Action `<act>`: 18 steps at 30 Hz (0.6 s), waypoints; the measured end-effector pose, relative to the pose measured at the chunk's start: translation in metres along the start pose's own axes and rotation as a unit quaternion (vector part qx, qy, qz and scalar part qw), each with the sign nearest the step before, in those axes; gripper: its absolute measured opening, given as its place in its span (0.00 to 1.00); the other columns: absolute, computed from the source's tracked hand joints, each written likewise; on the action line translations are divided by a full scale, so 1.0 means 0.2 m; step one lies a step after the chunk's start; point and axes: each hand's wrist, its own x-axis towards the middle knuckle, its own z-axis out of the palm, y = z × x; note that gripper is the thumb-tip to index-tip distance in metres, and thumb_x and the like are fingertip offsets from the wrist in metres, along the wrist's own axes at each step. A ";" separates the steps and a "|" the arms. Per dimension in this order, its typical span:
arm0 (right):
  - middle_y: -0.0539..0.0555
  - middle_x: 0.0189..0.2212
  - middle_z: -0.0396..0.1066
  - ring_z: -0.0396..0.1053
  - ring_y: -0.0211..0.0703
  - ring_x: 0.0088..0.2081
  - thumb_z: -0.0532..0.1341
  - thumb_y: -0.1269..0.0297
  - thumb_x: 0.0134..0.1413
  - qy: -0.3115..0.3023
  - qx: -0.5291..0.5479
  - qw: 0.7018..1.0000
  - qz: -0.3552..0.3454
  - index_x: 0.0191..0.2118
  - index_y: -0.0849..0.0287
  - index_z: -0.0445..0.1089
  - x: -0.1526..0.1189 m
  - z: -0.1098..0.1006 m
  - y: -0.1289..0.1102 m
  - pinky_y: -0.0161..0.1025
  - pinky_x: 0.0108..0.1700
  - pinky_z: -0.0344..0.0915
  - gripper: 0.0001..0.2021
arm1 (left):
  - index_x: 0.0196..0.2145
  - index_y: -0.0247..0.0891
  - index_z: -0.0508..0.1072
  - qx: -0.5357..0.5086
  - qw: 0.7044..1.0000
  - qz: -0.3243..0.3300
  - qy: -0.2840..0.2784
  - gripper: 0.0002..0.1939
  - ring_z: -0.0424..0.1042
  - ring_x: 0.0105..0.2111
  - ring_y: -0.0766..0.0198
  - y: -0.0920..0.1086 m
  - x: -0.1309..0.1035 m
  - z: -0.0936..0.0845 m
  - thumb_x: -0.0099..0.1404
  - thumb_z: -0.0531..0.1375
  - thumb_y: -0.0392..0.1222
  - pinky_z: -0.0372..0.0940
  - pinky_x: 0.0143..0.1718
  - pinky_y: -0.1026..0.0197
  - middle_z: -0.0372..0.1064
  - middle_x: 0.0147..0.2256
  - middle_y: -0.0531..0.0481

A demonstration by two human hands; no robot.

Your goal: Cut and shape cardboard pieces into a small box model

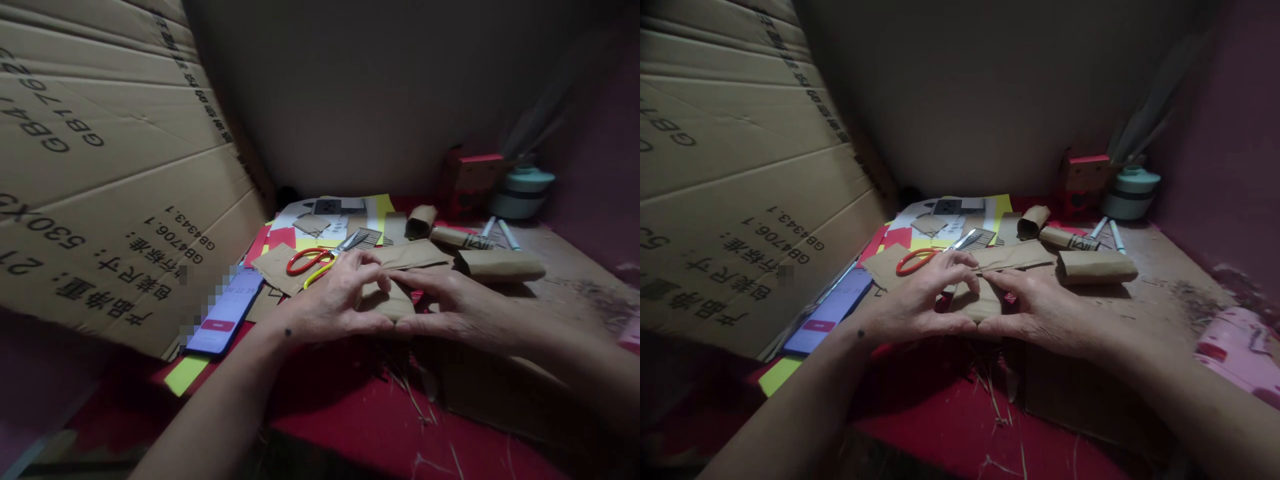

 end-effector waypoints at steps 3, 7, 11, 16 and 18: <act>0.55 0.39 0.72 0.68 0.48 0.38 0.61 0.49 0.49 -0.008 0.001 1.000 0.003 0.52 0.54 0.67 0.00 0.00 0.00 0.42 0.38 0.64 0.25 | 0.39 0.42 0.67 -0.016 1.000 -0.004 -0.018 0.13 0.63 0.45 0.61 -0.01 0.00 0.00 0.59 0.62 0.48 0.63 0.44 0.58 0.60 0.46 0.47; 0.55 0.40 0.71 0.67 0.48 0.39 0.61 0.49 0.50 -0.011 -0.003 1.000 0.006 0.52 0.54 0.67 0.00 0.00 0.00 0.42 0.39 0.64 0.25 | 0.39 0.42 0.67 -0.015 0.999 -0.011 -0.030 0.14 0.64 0.44 0.61 -0.02 0.01 -0.01 0.59 0.62 0.49 0.63 0.45 0.58 0.60 0.47 0.48; 0.55 0.40 0.72 0.68 0.48 0.38 0.61 0.49 0.49 -0.009 -0.007 1.000 0.011 0.54 0.54 0.66 0.00 0.00 0.00 0.42 0.38 0.64 0.26 | 0.39 0.42 0.67 -0.030 0.999 -0.016 -0.042 0.15 0.64 0.46 0.60 -0.02 0.01 -0.01 0.58 0.62 0.50 0.63 0.47 0.56 0.61 0.47 0.48; 0.56 0.45 0.71 0.69 0.48 0.39 0.62 0.50 0.49 -0.011 -0.008 1.000 0.015 0.59 0.52 0.60 -0.01 -0.01 -0.01 0.42 0.39 0.65 0.31 | 0.45 0.42 0.69 -0.059 0.995 -0.006 -0.086 0.14 0.60 0.53 0.59 -0.06 0.00 -0.07 0.61 0.60 0.47 0.57 0.54 0.55 0.59 0.52 0.46; 0.57 0.46 0.71 0.69 0.49 0.40 0.62 0.50 0.49 -0.013 -0.013 1.000 0.016 0.59 0.52 0.59 -0.01 -0.01 -0.01 0.42 0.40 0.65 0.32 | 0.47 0.43 0.70 -0.071 0.992 0.001 -0.100 0.12 0.57 0.56 0.61 -0.07 0.00 -0.09 0.67 0.53 0.42 0.54 0.56 0.57 0.58 0.54 0.46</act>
